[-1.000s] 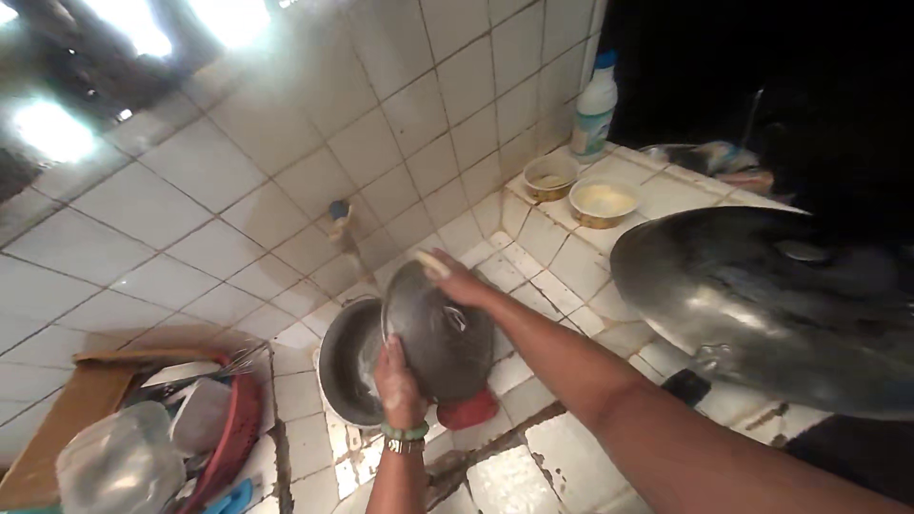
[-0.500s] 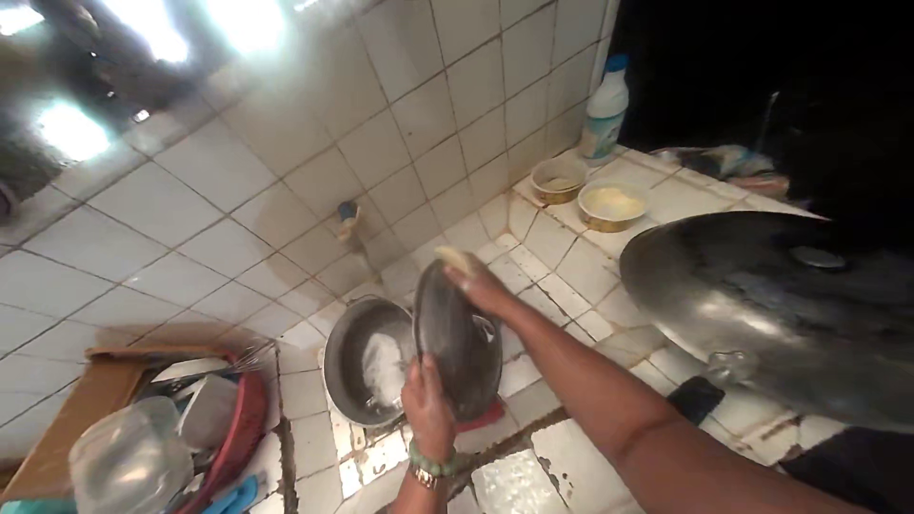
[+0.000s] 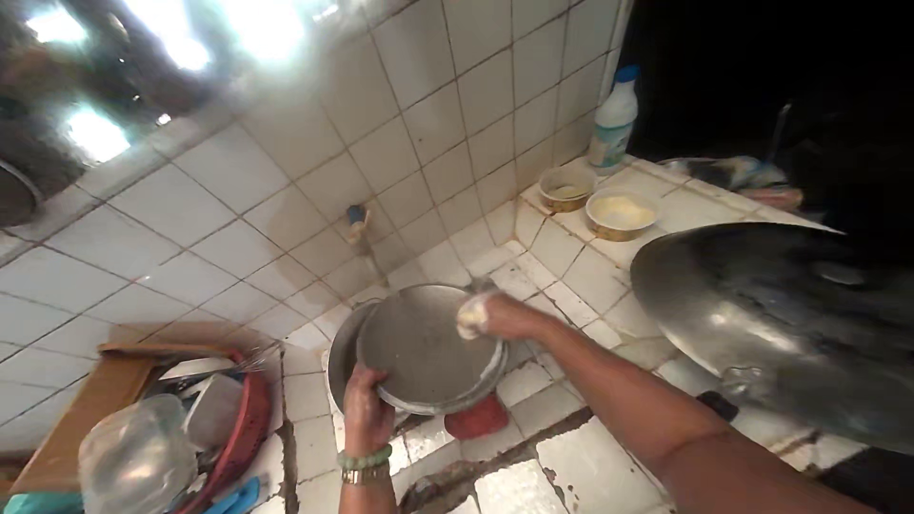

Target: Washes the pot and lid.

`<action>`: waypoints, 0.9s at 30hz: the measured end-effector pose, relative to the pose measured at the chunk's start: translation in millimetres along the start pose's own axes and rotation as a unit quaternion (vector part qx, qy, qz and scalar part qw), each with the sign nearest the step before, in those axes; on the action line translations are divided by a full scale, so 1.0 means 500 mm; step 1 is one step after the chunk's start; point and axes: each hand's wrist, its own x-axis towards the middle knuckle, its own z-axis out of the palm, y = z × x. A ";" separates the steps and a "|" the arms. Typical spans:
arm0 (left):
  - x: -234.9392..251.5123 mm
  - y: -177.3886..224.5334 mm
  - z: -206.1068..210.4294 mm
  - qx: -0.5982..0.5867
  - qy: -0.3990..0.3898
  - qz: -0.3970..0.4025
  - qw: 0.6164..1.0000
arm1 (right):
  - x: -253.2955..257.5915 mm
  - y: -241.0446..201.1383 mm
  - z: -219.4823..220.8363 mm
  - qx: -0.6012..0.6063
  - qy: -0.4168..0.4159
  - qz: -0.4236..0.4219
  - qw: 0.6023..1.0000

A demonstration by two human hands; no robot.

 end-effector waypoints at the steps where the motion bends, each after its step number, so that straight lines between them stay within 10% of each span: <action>1: 0.003 -0.012 0.002 0.010 0.000 0.012 1.000 | 0.009 -0.020 0.040 -0.034 -0.051 -0.036 0.997; 6: 0.006 -0.056 0.006 0.045 -0.035 0.049 0.997 | 0.066 -0.120 0.198 0.114 -0.007 -0.242 0.964; 11: -0.015 -0.045 0.004 0.084 -0.028 0.100 0.991 | 0.207 -0.079 0.177 -0.057 0.220 -0.298 0.927; 16: -0.012 -0.067 0.002 0.050 -0.026 -0.016 0.998 | 0.231 -0.126 0.166 -0.045 0.104 -0.120 0.986; 21: 0.050 -0.068 0.003 0.096 -0.019 -0.005 0.995 | 0.209 -0.126 0.228 -0.041 0.106 -0.365 0.924; 27: 0.038 -0.076 0.032 0.041 0.080 0.059 0.994 | 0.252 -0.089 0.097 -0.069 0.222 0.039 0.972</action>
